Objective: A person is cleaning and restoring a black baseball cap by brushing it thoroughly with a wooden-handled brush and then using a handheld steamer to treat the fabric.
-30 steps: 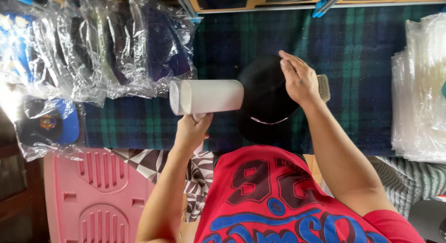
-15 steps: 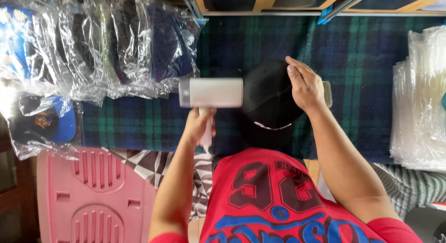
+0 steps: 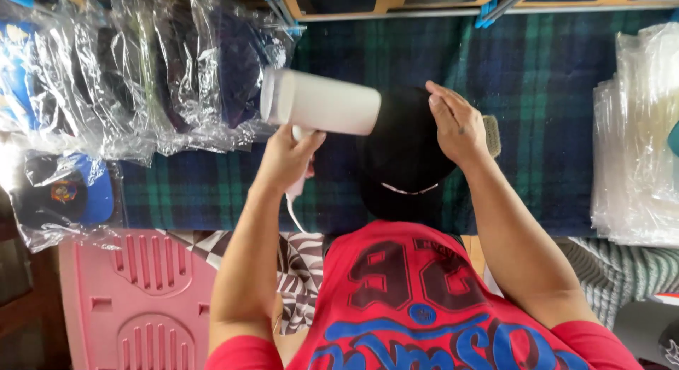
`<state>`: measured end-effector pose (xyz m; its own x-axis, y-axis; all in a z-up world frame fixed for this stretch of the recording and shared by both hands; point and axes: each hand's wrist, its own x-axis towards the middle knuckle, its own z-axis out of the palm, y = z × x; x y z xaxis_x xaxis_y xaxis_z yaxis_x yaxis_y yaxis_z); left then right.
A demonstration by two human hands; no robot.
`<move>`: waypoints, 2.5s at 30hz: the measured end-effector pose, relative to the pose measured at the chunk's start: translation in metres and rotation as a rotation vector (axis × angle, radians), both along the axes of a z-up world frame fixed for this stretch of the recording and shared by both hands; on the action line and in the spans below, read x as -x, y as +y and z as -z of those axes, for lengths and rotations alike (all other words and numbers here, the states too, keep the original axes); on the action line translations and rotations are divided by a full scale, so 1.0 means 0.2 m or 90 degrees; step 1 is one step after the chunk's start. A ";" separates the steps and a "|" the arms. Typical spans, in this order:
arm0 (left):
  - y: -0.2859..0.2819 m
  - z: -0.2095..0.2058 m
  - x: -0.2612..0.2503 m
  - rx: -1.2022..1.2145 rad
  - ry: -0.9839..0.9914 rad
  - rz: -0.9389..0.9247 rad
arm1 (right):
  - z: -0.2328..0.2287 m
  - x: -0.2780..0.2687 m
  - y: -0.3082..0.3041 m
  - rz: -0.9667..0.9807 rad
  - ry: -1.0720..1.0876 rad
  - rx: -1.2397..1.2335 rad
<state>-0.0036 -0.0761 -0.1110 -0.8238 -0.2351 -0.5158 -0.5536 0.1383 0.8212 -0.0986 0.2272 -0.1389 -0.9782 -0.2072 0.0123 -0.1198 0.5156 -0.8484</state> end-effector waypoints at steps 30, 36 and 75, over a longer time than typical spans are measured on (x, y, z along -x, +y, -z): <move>0.38 -0.62 0.89 0.342 -0.174 0.528 | -0.04 0.01 0.04 0.180 -0.334 0.144; -0.05 -0.36 0.57 0.103 -0.294 0.227 | -0.01 -0.05 0.02 0.167 -0.223 0.175; 0.49 0.21 0.23 -0.121 0.117 0.010 | -0.44 -0.18 0.74 -0.194 -0.057 -0.138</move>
